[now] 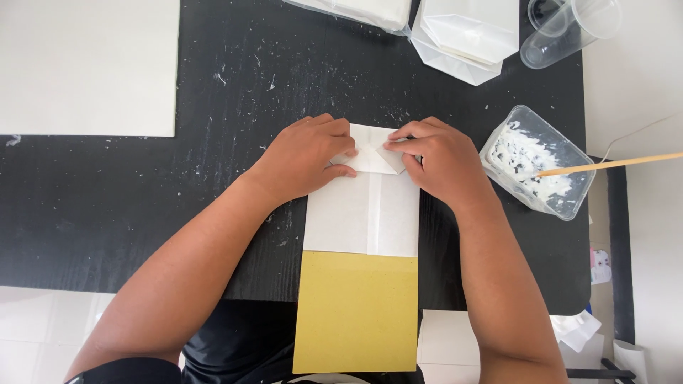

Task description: Folding the top edges of paper bags and applying glue with a brush to seal them.

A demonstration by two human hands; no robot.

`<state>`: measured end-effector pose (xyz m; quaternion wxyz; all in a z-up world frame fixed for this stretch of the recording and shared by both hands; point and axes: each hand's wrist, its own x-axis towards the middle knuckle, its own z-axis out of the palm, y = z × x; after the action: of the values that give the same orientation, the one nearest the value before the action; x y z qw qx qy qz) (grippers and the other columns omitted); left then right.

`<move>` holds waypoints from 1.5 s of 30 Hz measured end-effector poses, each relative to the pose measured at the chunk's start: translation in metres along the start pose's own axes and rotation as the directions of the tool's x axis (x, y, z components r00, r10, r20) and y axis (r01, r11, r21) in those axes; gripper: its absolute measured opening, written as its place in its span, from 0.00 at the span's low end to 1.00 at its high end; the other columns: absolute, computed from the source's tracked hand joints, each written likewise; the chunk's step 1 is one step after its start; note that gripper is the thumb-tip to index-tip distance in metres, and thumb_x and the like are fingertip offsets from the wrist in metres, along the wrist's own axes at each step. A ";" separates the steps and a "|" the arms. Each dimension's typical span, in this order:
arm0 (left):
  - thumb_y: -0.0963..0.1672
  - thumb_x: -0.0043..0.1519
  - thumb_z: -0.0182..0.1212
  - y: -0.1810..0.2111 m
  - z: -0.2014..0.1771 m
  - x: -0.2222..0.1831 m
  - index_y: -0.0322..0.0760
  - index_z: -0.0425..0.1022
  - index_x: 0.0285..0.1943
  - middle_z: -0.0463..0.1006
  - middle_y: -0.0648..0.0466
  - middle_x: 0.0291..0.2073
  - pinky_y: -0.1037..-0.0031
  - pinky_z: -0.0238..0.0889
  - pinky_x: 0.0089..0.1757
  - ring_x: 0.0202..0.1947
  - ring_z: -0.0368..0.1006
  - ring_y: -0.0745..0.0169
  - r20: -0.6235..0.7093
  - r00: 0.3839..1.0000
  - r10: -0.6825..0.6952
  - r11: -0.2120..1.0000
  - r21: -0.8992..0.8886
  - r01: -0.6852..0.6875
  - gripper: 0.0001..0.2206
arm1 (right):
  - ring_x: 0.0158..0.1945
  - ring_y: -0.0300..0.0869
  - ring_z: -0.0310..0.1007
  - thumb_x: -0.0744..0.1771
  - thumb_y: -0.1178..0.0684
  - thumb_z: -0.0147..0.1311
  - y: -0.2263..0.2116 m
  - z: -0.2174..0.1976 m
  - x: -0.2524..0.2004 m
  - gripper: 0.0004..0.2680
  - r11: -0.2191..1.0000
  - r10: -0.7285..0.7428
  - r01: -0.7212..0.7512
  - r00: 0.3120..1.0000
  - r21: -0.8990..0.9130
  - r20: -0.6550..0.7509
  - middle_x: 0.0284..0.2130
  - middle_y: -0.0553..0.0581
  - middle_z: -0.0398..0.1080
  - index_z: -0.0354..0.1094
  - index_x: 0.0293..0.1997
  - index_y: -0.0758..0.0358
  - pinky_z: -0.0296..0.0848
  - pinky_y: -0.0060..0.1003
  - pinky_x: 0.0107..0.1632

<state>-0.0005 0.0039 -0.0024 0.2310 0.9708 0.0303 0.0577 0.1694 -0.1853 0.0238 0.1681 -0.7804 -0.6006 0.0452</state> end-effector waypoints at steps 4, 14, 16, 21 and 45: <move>0.51 0.59 0.70 0.010 -0.011 -0.001 0.42 0.81 0.54 0.80 0.53 0.47 0.67 0.64 0.55 0.54 0.73 0.57 -0.033 0.999 -0.022 0.999 -0.045 0.020 0.18 | 0.50 0.45 0.75 0.65 0.65 0.51 0.001 0.004 0.002 0.12 0.997 -0.073 0.073 0.995 -0.011 -0.068 0.42 0.50 0.79 0.81 0.46 0.57 0.72 0.35 0.51; 0.49 0.55 0.74 0.010 -0.014 -0.001 0.41 0.82 0.51 0.81 0.51 0.46 0.61 0.65 0.57 0.55 0.74 0.52 -0.041 0.997 -0.060 0.994 -0.093 0.056 0.17 | 0.51 0.45 0.75 0.65 0.64 0.51 0.000 0.004 0.002 0.12 0.997 -0.070 0.070 0.997 0.025 -0.016 0.42 0.50 0.78 0.81 0.45 0.55 0.73 0.36 0.52; 0.48 0.57 0.71 0.012 -0.015 0.000 0.40 0.83 0.52 0.82 0.50 0.48 0.61 0.63 0.58 0.57 0.74 0.51 -0.026 0.999 -0.029 0.989 -0.144 0.025 0.16 | 0.53 0.48 0.74 0.65 0.65 0.50 -0.004 0.002 0.004 0.13 0.985 -0.106 0.104 0.994 0.137 0.005 0.44 0.52 0.78 0.81 0.47 0.55 0.72 0.39 0.54; 0.46 0.54 0.75 0.005 -0.004 0.000 0.44 0.85 0.40 0.82 0.57 0.36 0.69 0.69 0.49 0.45 0.77 0.60 -0.076 0.997 -0.026 0.999 -0.047 0.022 0.09 | 0.49 0.44 0.76 0.65 0.65 0.50 0.007 0.009 0.001 0.11 0.990 -0.137 0.138 0.990 0.040 -0.033 0.39 0.50 0.79 0.82 0.40 0.56 0.71 0.36 0.52; 0.48 0.58 0.72 0.007 -0.009 0.001 0.41 0.83 0.50 0.83 0.53 0.43 0.68 0.65 0.52 0.51 0.76 0.56 -0.053 0.998 0.018 0.993 -0.119 -0.024 0.15 | 0.50 0.48 0.78 0.65 0.62 0.52 -0.002 0.000 0.000 0.09 0.990 -0.106 0.107 0.994 0.090 -0.017 0.39 0.52 0.79 0.81 0.40 0.56 0.72 0.39 0.52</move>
<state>0.0000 0.0019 0.0085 0.2874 0.9536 0.0227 0.0869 0.1675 -0.1849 0.0242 0.2093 -0.7392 -0.6375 0.0587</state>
